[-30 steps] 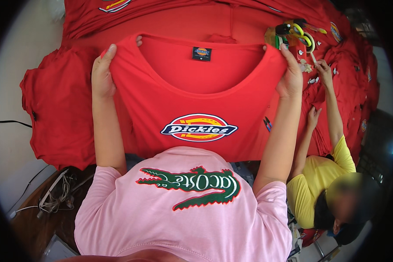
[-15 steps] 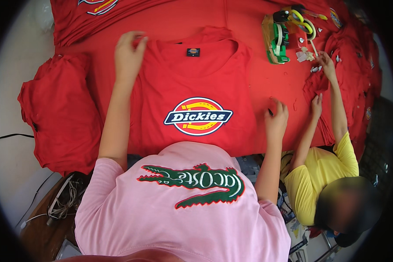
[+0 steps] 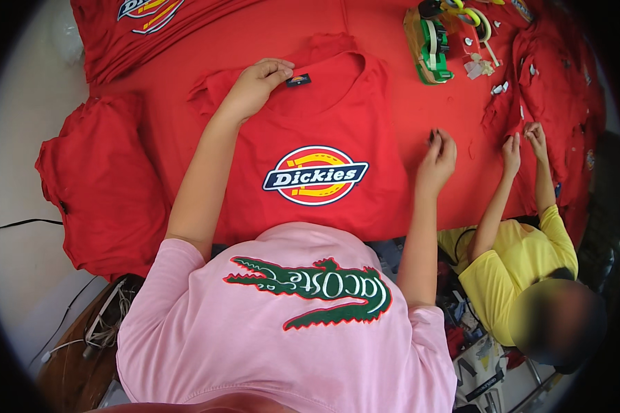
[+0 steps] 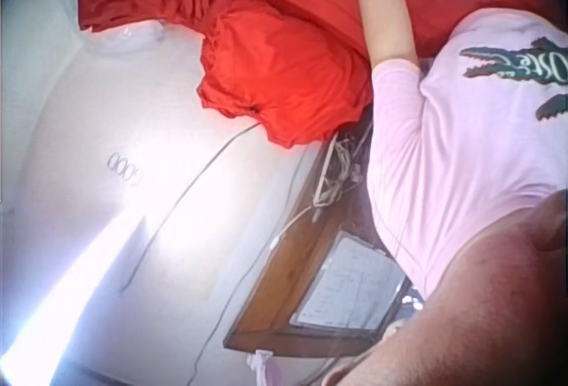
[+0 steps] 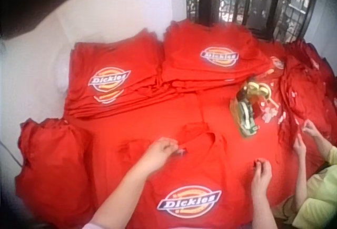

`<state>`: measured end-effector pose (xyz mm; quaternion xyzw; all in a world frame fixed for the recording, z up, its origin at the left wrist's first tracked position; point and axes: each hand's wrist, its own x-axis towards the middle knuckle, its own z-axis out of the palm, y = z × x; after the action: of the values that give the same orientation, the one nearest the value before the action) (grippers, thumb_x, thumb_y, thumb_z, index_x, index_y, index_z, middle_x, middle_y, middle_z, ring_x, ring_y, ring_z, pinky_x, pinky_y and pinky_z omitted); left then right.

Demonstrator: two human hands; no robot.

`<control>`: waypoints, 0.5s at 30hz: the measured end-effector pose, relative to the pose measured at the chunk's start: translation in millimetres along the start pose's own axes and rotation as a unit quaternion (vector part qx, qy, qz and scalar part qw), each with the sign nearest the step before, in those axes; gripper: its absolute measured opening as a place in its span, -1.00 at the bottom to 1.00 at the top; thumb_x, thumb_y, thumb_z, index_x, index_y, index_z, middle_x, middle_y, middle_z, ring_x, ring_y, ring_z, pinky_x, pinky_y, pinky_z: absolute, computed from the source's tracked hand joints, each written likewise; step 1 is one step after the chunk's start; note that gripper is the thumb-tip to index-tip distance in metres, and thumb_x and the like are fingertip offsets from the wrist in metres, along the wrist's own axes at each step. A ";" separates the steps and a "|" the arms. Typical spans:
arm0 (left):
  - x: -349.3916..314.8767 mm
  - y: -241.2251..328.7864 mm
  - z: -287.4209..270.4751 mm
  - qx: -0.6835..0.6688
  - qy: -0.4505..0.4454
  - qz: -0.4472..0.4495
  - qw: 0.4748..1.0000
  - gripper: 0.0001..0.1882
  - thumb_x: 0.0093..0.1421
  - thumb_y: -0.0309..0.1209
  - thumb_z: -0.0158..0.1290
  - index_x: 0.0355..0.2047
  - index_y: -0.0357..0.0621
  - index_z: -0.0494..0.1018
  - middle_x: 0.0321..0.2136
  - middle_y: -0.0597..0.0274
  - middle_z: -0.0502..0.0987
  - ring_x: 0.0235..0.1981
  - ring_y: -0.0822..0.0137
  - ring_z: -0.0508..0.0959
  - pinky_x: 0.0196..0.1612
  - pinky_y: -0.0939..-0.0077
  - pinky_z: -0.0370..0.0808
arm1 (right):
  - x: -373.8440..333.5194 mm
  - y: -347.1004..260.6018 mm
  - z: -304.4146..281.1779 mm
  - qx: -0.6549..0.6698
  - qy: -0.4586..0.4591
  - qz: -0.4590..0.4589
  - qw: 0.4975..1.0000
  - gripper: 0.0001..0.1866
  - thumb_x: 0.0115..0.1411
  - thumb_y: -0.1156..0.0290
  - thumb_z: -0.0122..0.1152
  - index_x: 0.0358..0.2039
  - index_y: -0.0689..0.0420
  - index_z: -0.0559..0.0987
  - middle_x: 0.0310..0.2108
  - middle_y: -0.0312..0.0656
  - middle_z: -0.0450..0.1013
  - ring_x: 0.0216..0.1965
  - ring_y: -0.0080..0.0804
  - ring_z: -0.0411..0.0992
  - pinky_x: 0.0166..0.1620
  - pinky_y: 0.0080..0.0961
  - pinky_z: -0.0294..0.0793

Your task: The person processes a stack of red t-shirts by using a small tool to remove tags or threads, then folds each shirt and adds it to another stack on a table.

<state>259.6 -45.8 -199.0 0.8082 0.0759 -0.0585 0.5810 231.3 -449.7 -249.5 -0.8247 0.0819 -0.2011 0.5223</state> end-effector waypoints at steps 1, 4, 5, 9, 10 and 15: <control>-10.4 14.5 -2.8 -0.036 -0.020 -0.022 0.999 -0.76 0.38 -0.36 0.10 -0.17 -0.31 0.64 0.06 0.13 0.57 0.16 0.25 0.49 0.28 0.38 0.34 | -4.1 -35.9 20.5 0.071 -0.039 0.050 0.995 -0.81 0.48 0.41 0.09 -0.02 0.17 0.60 -0.27 -0.30 0.53 -0.29 -0.55 0.52 -0.31 -0.57 0.55; -37.1 34.3 -5.8 -0.058 -0.046 -0.017 0.997 -0.76 0.41 -0.39 0.07 -0.13 -0.34 0.62 0.11 0.13 0.54 0.19 0.28 0.47 0.30 0.43 0.34 | -14.9 -135.6 68.5 0.176 -0.202 0.114 0.957 -0.83 0.45 0.46 0.14 -0.01 0.16 0.57 -0.26 -0.36 0.55 -0.37 -0.64 0.48 -0.31 -0.65 0.53; -42.2 37.0 -5.4 -0.052 -0.048 -0.004 0.997 -0.76 0.41 -0.40 0.06 -0.12 -0.34 0.62 0.12 0.14 0.54 0.19 0.29 0.47 0.31 0.43 0.33 | -19.4 -154.9 83.5 0.179 -0.246 0.095 0.948 -0.83 0.40 0.46 0.21 -0.03 0.16 0.56 -0.26 -0.34 0.56 -0.37 -0.62 0.48 -0.28 -0.64 0.54; -58.1 31.3 -1.3 -0.126 -0.032 -0.020 0.991 -0.74 0.42 -0.39 0.06 -0.07 -0.32 0.61 0.12 0.12 0.54 0.20 0.31 0.46 0.32 0.43 0.31 | -35.2 -193.9 122.1 0.114 -0.327 -0.053 0.937 -0.73 0.24 0.45 0.41 -0.10 0.17 0.54 -0.27 -0.23 0.61 -0.32 -0.51 0.57 -0.24 -0.54 0.58; -61.1 31.9 -0.7 -0.150 -0.028 -0.032 0.988 -0.73 0.42 -0.37 0.07 -0.04 -0.31 0.61 0.12 0.12 0.54 0.21 0.31 0.46 0.32 0.43 0.31 | -36.8 -195.1 122.9 0.091 -0.340 -0.066 0.934 -0.72 0.22 0.46 0.43 -0.10 0.18 0.54 -0.26 -0.19 0.61 -0.30 -0.46 0.60 -0.23 -0.52 0.59; -71.4 33.9 -8.0 -0.238 -0.018 -0.103 0.966 -0.65 0.40 -0.31 0.11 0.07 -0.27 0.60 0.10 0.10 0.58 0.22 0.33 0.45 0.32 0.44 0.28 | -53.0 -192.9 121.8 0.037 -0.369 -0.090 0.924 -0.73 0.19 0.47 0.44 -0.16 0.19 0.54 -0.25 -0.12 0.64 -0.25 -0.33 0.65 -0.23 -0.45 0.59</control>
<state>196.0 -52.8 -151.8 0.6332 0.1600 -0.1128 0.7488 219.7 -245.4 -135.5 -0.8243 -0.1990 0.0686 0.5256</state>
